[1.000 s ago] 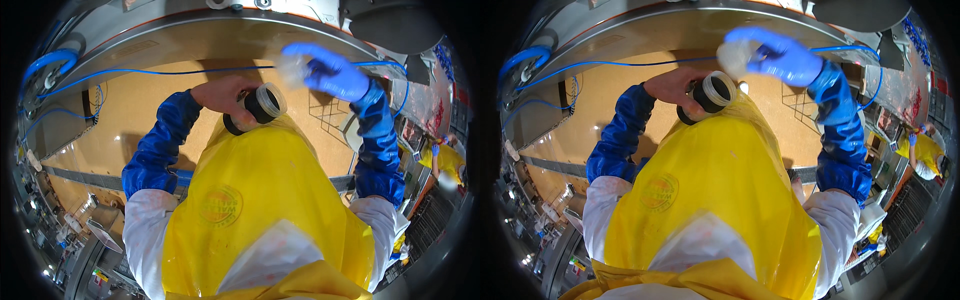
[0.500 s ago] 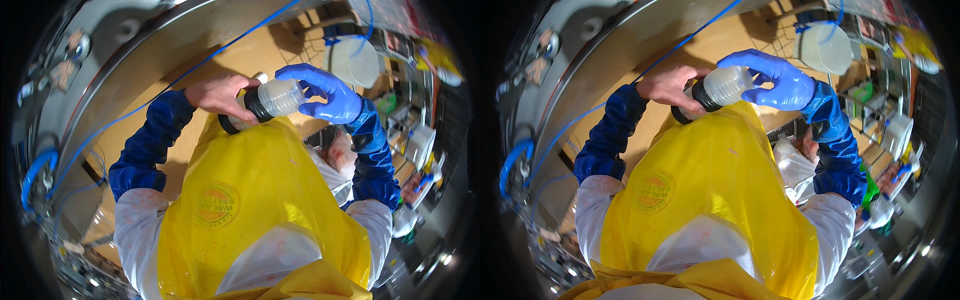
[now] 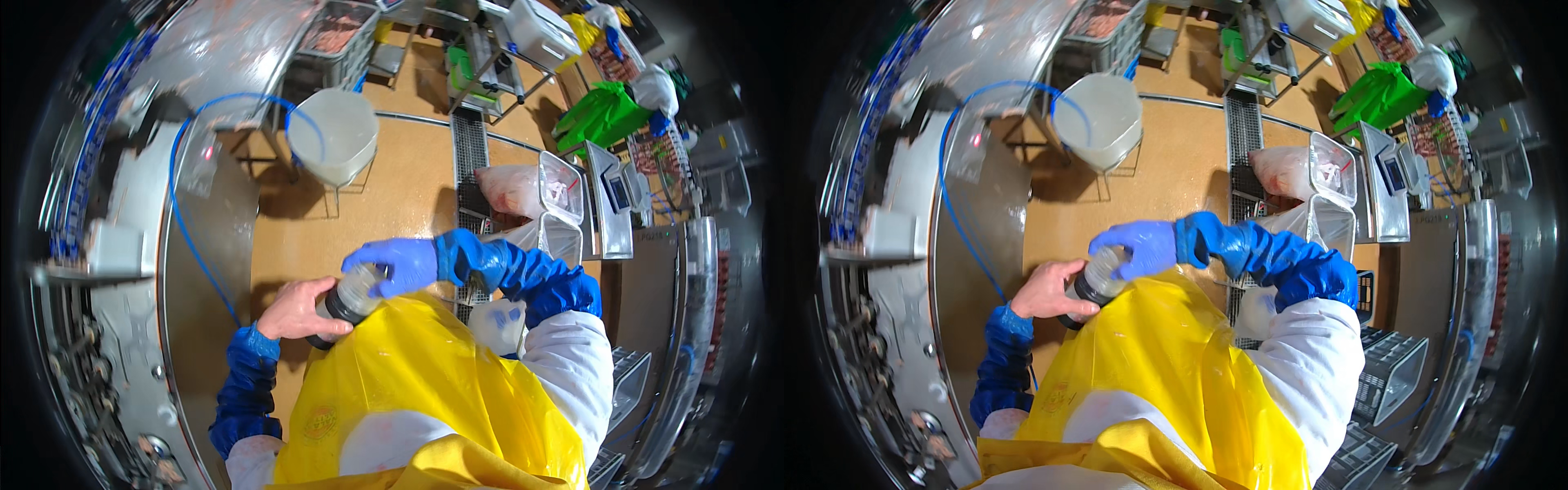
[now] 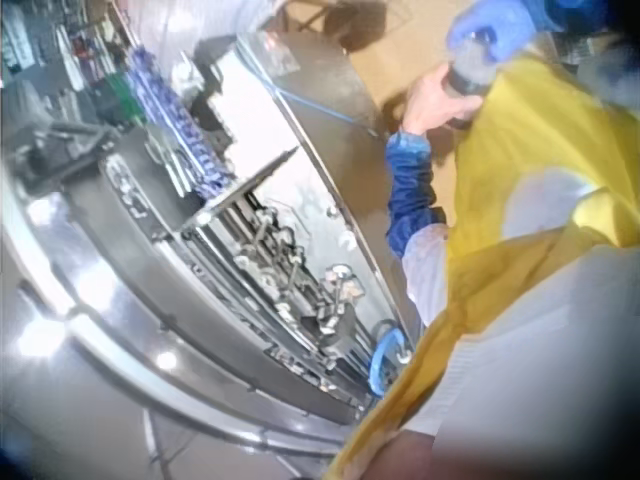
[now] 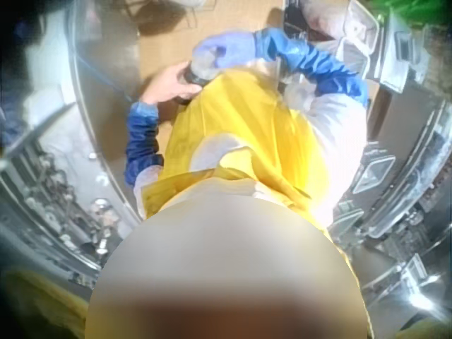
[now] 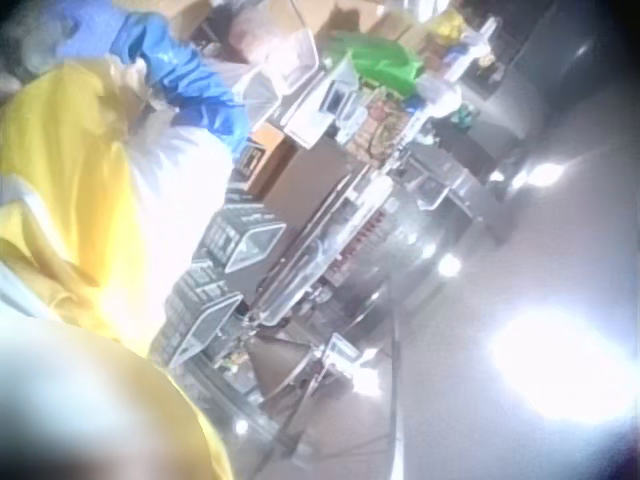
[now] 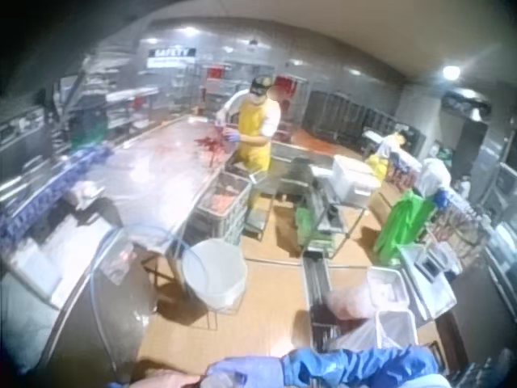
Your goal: The person assembles small metal components using a screwdriver and other tools. They manipulate a cylindrical metal part, insert a screw, and tighten it while standing at a stainless steel workstation in a meat processing facility.
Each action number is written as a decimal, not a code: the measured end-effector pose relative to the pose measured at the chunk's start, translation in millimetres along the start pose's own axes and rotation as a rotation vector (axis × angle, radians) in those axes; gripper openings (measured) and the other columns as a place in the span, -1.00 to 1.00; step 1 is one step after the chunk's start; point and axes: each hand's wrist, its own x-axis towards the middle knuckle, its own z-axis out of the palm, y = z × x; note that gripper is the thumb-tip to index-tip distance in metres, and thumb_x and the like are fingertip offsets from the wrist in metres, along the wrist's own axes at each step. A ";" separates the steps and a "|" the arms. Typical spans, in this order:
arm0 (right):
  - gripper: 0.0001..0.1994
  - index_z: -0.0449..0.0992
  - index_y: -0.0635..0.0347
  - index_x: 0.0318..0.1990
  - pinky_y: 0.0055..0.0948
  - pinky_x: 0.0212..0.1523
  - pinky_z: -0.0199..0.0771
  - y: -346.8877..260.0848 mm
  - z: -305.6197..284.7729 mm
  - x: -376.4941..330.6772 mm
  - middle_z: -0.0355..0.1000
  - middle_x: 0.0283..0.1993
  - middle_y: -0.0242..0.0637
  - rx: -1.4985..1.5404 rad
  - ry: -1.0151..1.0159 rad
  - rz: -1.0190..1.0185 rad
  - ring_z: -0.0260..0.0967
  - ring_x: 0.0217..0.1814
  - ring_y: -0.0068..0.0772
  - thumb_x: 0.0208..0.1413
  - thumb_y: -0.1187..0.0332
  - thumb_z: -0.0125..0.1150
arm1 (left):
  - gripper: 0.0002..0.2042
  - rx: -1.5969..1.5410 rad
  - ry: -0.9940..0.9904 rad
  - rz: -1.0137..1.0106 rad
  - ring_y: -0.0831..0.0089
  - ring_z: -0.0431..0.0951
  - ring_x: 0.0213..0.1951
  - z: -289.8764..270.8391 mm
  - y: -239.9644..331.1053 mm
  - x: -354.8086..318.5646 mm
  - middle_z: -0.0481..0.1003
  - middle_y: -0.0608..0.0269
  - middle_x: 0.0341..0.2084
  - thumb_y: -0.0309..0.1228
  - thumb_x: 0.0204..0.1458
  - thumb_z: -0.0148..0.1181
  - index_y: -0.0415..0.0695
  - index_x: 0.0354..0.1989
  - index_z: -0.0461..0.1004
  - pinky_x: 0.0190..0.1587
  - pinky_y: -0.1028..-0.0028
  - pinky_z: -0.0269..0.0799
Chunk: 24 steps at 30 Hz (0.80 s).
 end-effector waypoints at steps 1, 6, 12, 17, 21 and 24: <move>-0.36 0.41 0.01 0.38 -0.20 0.17 0.58 12.5 -12.8 -8.3 0.46 0.25 -0.13 0.017 0.050 -0.111 0.52 0.17 -0.11 0.11 0.28 0.44 | -0.27 0.010 -0.065 0.030 0.00 0.68 0.01 -7.1 4.3 24.5 0.68 -0.05 -0.05 0.02 -0.20 0.59 -0.22 0.10 0.58 0.15 0.20 0.51; -0.31 0.42 0.01 0.38 -0.21 0.13 0.61 63.6 -80.2 -69.4 0.47 0.22 -0.10 0.137 0.159 -0.123 0.52 0.15 -0.15 0.07 0.18 0.52 | -0.29 -0.289 -0.205 0.096 0.19 0.69 -0.07 1.0 23.5 132.6 0.69 0.02 -0.10 -0.03 -0.14 0.60 -0.21 0.15 0.57 0.09 0.34 0.52; -0.32 0.41 0.03 0.39 -0.21 0.13 0.60 84.2 -136.6 -129.3 0.49 0.17 -0.06 0.278 0.258 0.284 0.55 0.12 -0.15 0.12 0.14 0.51 | -0.33 0.115 -0.298 0.089 0.03 0.70 -0.14 -29.5 104.3 235.8 0.70 0.01 -0.19 0.05 -0.15 0.58 -0.11 0.09 0.61 -0.04 0.26 0.55; -0.34 0.48 0.08 0.33 -0.09 0.35 0.40 142.8 -196.6 -151.1 0.40 0.27 -0.10 0.079 0.439 -0.268 0.38 0.35 -0.02 0.03 0.29 0.55 | -0.51 -0.163 -0.570 0.012 0.44 0.67 -0.23 -49.8 99.2 335.6 0.69 0.20 -0.22 -0.22 0.00 0.60 -0.19 0.05 0.59 -0.12 0.39 0.58; -0.33 0.46 0.09 0.36 -0.28 0.18 0.53 165.0 -240.3 -201.5 0.52 0.17 -0.20 0.208 0.592 0.005 0.52 0.10 -0.27 0.08 0.27 0.56 | -0.51 -0.091 -0.574 0.088 0.44 0.65 -0.28 -57.2 137.4 419.6 0.67 0.21 -0.31 -0.07 -0.02 0.57 -0.22 -0.11 0.62 -0.18 0.37 0.54; -0.35 0.41 0.13 0.38 -0.45 -0.03 0.58 201.1 -301.3 -191.4 0.55 -0.01 -0.28 0.475 0.486 0.297 0.52 -0.11 -0.50 0.17 0.22 0.52 | -0.47 0.043 -0.480 0.125 0.27 0.67 -0.29 -78.2 135.8 474.1 0.69 0.14 -0.33 0.04 -0.09 0.56 -0.13 -0.12 0.65 -0.20 0.33 0.52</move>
